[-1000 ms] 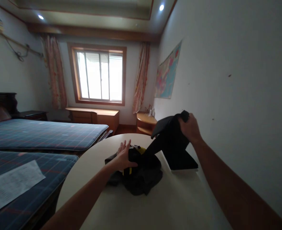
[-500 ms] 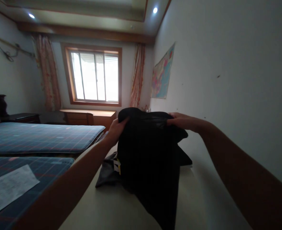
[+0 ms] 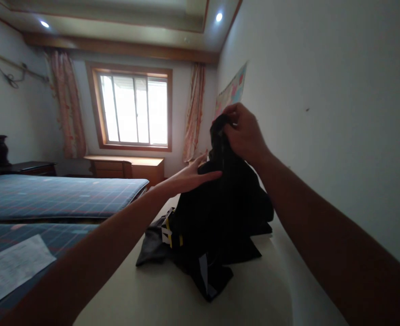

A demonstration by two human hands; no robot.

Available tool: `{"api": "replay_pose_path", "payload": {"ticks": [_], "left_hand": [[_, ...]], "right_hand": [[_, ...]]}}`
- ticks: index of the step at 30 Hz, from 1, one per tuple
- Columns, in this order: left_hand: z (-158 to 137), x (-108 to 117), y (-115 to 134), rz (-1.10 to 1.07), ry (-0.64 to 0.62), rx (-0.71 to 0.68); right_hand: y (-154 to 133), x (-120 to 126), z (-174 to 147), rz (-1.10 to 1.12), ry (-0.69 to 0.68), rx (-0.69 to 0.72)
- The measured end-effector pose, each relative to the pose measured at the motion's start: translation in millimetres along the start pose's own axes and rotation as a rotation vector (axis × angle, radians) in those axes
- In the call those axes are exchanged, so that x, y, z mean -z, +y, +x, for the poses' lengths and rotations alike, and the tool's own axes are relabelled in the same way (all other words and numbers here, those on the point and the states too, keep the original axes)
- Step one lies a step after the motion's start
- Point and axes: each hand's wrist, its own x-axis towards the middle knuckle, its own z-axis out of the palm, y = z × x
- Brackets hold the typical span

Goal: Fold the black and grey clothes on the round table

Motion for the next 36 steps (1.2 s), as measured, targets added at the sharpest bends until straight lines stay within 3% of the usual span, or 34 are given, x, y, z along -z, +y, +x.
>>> {"api": "replay_pose_path", "payload": {"ticks": [3,7,9,11,13,14,16,18,20,22,26,29,30,32,34,36], "left_hand": [[-4,-11,3,-0.124,-0.019,0.007],[-7,4,-1,-0.279,0.241,-0.018],[-7,17,-5,-0.379,0.326,-0.015],[-6,29,-8,-0.456,0.332,-0.001],[-4,40,-10,-0.484,0.337,-0.024],[-3,45,-11,-0.472,0.373,-0.058],[-1,56,-13,-0.407,0.508,-0.134],[-1,65,-16,-0.330,0.624,-0.166],[-3,68,-19,-0.271,0.612,-0.123],[-7,63,-23,-0.218,0.491,-0.065],[-16,27,-28,-0.102,0.179,-0.004],[-16,3,-31,-0.059,0.030,-0.010],[-14,0,-33,-0.060,0.040,-0.031],[-8,4,-36,-0.076,0.181,-0.096],[-2,19,-36,-0.095,0.409,-0.177],[4,40,-32,-0.116,0.581,-0.256]], "right_hand": [[-7,-10,-13,0.064,-0.096,-0.075],[7,-6,-62,0.189,-0.239,-0.327],[21,-4,-95,0.223,-0.385,-0.457],[35,-4,-126,0.188,-0.573,-0.504],[50,-4,-146,0.195,-0.788,-0.553],[56,-3,-151,0.194,-0.828,-0.598],[66,4,-149,0.151,-0.712,-0.692],[69,13,-136,0.103,-0.405,-0.727],[65,21,-118,0.146,-0.108,-0.677],[55,21,-102,0.278,0.041,-0.595],[24,-3,-88,0.514,-0.018,-0.496],[10,-18,-87,0.588,-0.094,-0.454],[10,-19,-87,0.590,-0.113,-0.438],[23,-13,-90,0.557,-0.132,-0.406],[53,-2,-97,0.444,-0.125,-0.405],[96,10,-114,0.195,-0.125,-0.481]]}}
